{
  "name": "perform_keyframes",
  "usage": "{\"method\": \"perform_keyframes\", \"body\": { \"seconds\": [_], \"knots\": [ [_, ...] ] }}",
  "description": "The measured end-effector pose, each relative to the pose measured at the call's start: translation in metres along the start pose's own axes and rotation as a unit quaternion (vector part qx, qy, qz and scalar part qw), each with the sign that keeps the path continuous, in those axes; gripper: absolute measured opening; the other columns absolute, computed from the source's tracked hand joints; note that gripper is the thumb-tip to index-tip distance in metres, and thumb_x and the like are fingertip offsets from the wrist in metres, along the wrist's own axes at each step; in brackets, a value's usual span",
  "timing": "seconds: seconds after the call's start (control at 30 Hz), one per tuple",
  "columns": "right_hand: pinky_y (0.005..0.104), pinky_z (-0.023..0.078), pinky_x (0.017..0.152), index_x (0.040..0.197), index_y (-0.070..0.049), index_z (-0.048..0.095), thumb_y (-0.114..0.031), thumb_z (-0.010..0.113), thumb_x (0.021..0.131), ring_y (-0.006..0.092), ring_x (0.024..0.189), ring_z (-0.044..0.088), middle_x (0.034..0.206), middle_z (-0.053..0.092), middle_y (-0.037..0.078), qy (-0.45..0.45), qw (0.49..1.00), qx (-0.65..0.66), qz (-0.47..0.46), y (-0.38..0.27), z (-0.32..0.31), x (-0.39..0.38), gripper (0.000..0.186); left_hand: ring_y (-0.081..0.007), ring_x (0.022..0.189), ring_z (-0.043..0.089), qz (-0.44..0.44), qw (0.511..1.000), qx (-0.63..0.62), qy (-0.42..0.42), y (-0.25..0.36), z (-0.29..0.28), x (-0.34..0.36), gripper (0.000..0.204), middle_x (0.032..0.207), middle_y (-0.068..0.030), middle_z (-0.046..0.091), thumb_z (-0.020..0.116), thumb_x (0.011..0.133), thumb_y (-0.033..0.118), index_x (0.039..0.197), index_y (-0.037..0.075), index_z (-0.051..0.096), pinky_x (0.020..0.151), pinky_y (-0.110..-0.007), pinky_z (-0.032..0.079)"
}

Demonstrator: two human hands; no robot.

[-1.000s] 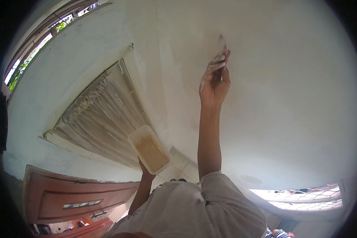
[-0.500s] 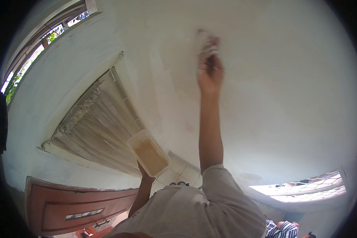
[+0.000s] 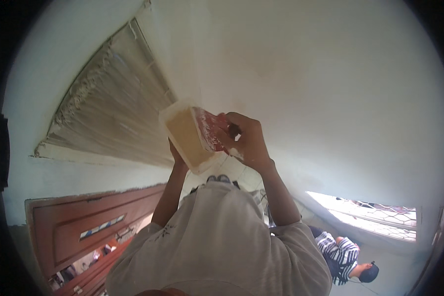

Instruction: The person applies plaster to the upper wall and ceiling area using a putty knife, frequently reloading the knife with compound from a plastic container held in the other hand.

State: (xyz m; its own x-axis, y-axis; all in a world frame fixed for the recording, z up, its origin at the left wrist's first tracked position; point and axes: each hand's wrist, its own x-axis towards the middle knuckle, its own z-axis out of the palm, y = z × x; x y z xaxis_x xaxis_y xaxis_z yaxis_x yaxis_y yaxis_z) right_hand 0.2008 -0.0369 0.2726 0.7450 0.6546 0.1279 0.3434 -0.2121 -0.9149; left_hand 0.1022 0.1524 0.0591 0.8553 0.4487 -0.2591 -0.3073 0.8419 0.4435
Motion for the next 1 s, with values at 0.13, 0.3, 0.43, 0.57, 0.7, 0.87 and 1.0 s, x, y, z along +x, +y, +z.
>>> {"method": "perform_keyframes", "body": {
  "seconds": [0.13, 0.3, 0.43, 0.57, 0.7, 0.87, 1.0],
  "knots": [
    [0.0388, 0.054, 0.061, 0.108, 0.003, 0.06, -0.014, 0.064, 0.093, 0.0284, 0.065, 0.068, 0.077, 0.067, 0.019, -0.034, 0.982, -0.186, 0.013, 0.016, 0.046, -0.011, 0.023, -0.0253, 0.122, 0.057, -0.004, 1.0, 0.0, 0.0, -0.012, -0.002, -0.01, 0.075, 0.136, -0.0087, 0.057, 0.032, 0.099, 0.07, 0.146, 0.013, 0.045, 0.102, -0.04, 0.049],
    [0.0497, 0.053, 0.066, 0.109, 0.005, 0.056, -0.019, 0.058, 0.096, 0.0399, 0.07, 0.067, 0.071, 0.066, 0.023, -0.116, 0.941, -0.31, -0.069, 0.027, 0.073, -0.006, 0.028, -0.0264, 0.12, 0.058, -0.042, 0.998, -0.022, 0.048, -0.027, 0.013, -0.023, 0.078, 0.135, -0.0094, 0.057, 0.031, 0.098, 0.071, 0.145, 0.012, 0.046, 0.102, -0.04, 0.049],
    [0.0508, 0.053, 0.069, 0.107, 0.007, 0.056, -0.019, 0.058, 0.095, 0.0413, 0.073, 0.066, 0.074, 0.065, 0.024, -0.142, 0.943, -0.298, 0.036, 0.033, 0.064, -0.009, 0.029, -0.0256, 0.119, 0.057, -0.03, 0.999, -0.035, -0.017, -0.026, 0.022, -0.039, 0.072, 0.128, -0.0097, 0.059, 0.038, 0.098, 0.069, 0.138, 0.011, 0.052, 0.102, -0.039, 0.048],
    [0.0464, 0.056, 0.067, 0.111, 0.004, 0.057, -0.015, 0.06, 0.092, 0.0383, 0.073, 0.069, 0.076, 0.067, 0.021, -0.153, 0.932, -0.327, -0.013, 0.026, 0.068, -0.012, 0.027, -0.0254, 0.12, 0.057, -0.015, 0.999, 0.017, 0.041, -0.03, 0.02, -0.039, 0.074, 0.131, -0.0094, 0.059, 0.036, 0.097, 0.071, 0.141, 0.013, 0.05, 0.103, -0.041, 0.048],
    [0.0429, 0.057, 0.064, 0.11, 0.002, 0.06, -0.013, 0.06, 0.092, 0.0368, 0.073, 0.07, 0.079, 0.069, 0.02, -0.182, 0.909, -0.376, -0.009, 0.019, 0.062, -0.015, 0.023, -0.026, 0.12, 0.057, -0.052, 0.997, -0.061, 0.021, -0.033, 0.007, -0.033, 0.073, 0.136, -0.0087, 0.057, 0.035, 0.098, 0.069, 0.144, 0.014, 0.047, 0.104, -0.042, 0.047],
    [0.0345, 0.056, 0.065, 0.108, 0.003, 0.064, -0.014, 0.061, 0.097, 0.0212, 0.072, 0.071, 0.087, 0.073, 0.015, 0.005, 0.991, 0.0, 0.136, 0.035, 0.021, -0.035, 0.021, -0.0264, 0.123, 0.057, -0.066, 0.984, -0.139, -0.087, -0.036, -0.003, -0.025, 0.066, 0.138, -0.0077, 0.056, 0.036, 0.101, 0.062, 0.145, 0.013, 0.046, 0.105, -0.044, 0.047],
    [0.0276, 0.055, 0.078, 0.116, 0.004, 0.062, -0.013, 0.059, 0.099, 0.0128, 0.088, 0.068, 0.101, 0.073, 0.01, 0.078, 0.927, 0.323, 0.176, 0.055, 0.012, -0.045, 0.024, -0.0274, 0.125, 0.055, -0.044, 0.986, -0.131, -0.089, -0.041, -0.007, -0.02, 0.063, 0.139, -0.008, 0.056, 0.035, 0.103, 0.058, 0.146, 0.013, 0.044, 0.106, -0.045, 0.046]
  ]
}}
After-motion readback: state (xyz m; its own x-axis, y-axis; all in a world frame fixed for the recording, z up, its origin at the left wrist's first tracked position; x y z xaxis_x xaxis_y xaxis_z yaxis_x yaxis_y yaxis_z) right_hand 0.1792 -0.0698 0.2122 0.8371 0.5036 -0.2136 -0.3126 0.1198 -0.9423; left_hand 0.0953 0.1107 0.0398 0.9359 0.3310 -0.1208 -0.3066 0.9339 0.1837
